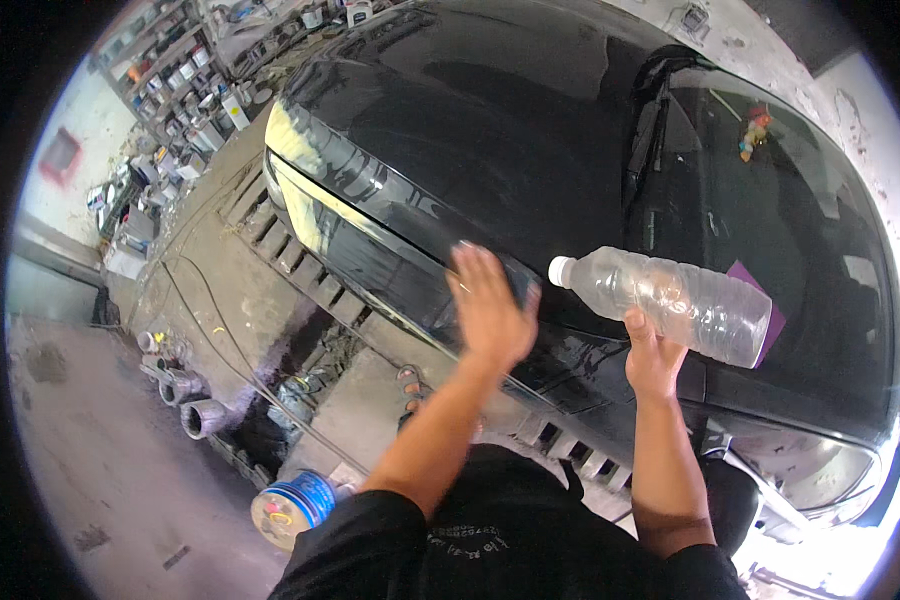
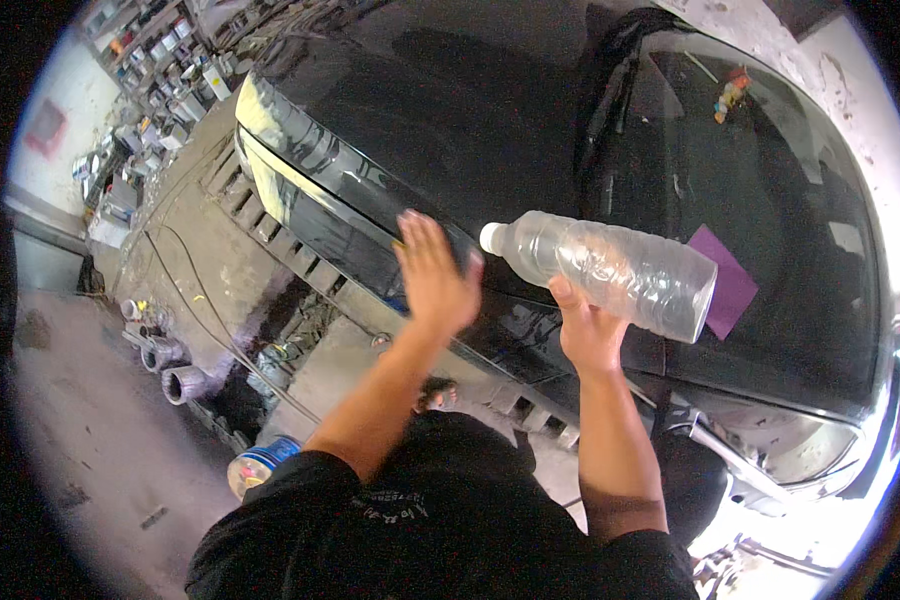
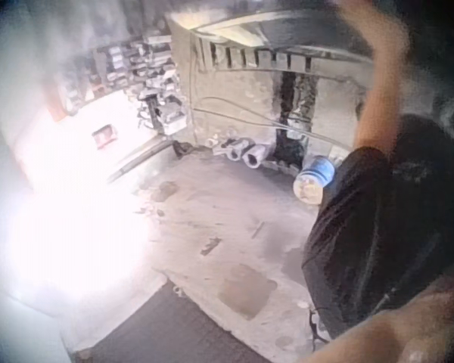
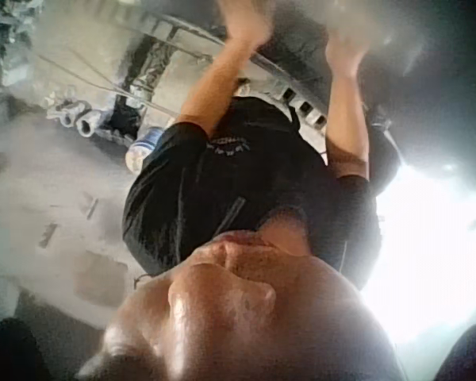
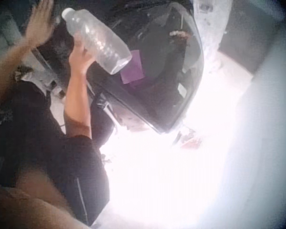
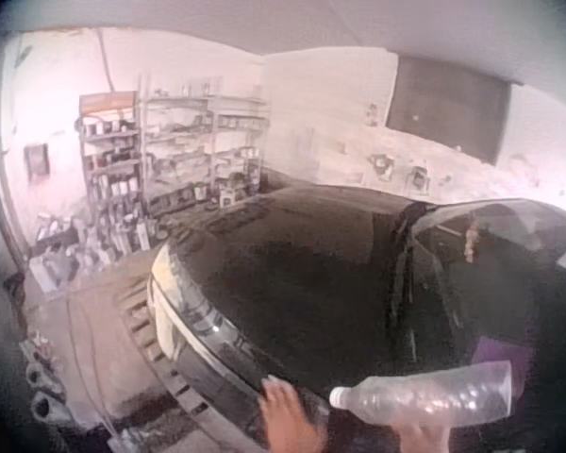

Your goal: The person wet-sands the hood of a car by pouring water from a plastic bottle and rubbing the surface with a sanding block.

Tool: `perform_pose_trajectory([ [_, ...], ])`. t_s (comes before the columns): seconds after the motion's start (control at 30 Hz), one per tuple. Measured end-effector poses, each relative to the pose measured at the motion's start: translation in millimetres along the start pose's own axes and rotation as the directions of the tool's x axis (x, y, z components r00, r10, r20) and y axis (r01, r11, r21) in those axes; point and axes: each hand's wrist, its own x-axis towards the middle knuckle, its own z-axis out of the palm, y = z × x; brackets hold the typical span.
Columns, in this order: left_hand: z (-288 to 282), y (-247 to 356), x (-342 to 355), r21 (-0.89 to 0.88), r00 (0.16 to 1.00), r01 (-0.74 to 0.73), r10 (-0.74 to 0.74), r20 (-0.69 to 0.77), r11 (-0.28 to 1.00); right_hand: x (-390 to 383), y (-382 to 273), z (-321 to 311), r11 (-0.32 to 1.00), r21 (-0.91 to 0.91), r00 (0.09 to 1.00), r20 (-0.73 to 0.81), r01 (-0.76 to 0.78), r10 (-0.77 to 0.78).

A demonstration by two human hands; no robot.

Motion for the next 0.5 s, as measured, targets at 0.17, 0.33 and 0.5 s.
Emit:
perform_pose_trajectory([
  [0.17, -2.1, -50.0, 66.3, -0.004, 0.963, 0.183, -0.180, -0.203, 0.983, -2.6, 8.5, -15.0, 0.994, -0.094, 0.996, 0.072, 0.061, -0.054],
  [0.33, 16.3, 71.8, -52.6, -0.309, 1.000, -0.003, 0.006, 0.008, 0.951, 6.2, 4.4, -22.0, 0.998, -0.061, 0.997, 0.078, 0.023, -0.018],
  [0.5, 12.1, 78.5, -53.0, -0.311, 0.994, 0.061, -0.028, 0.108, 0.948, 14.8, 2.7, -17.3, 0.997, 0.040, 0.998, 0.030, 0.062, -0.063],
])
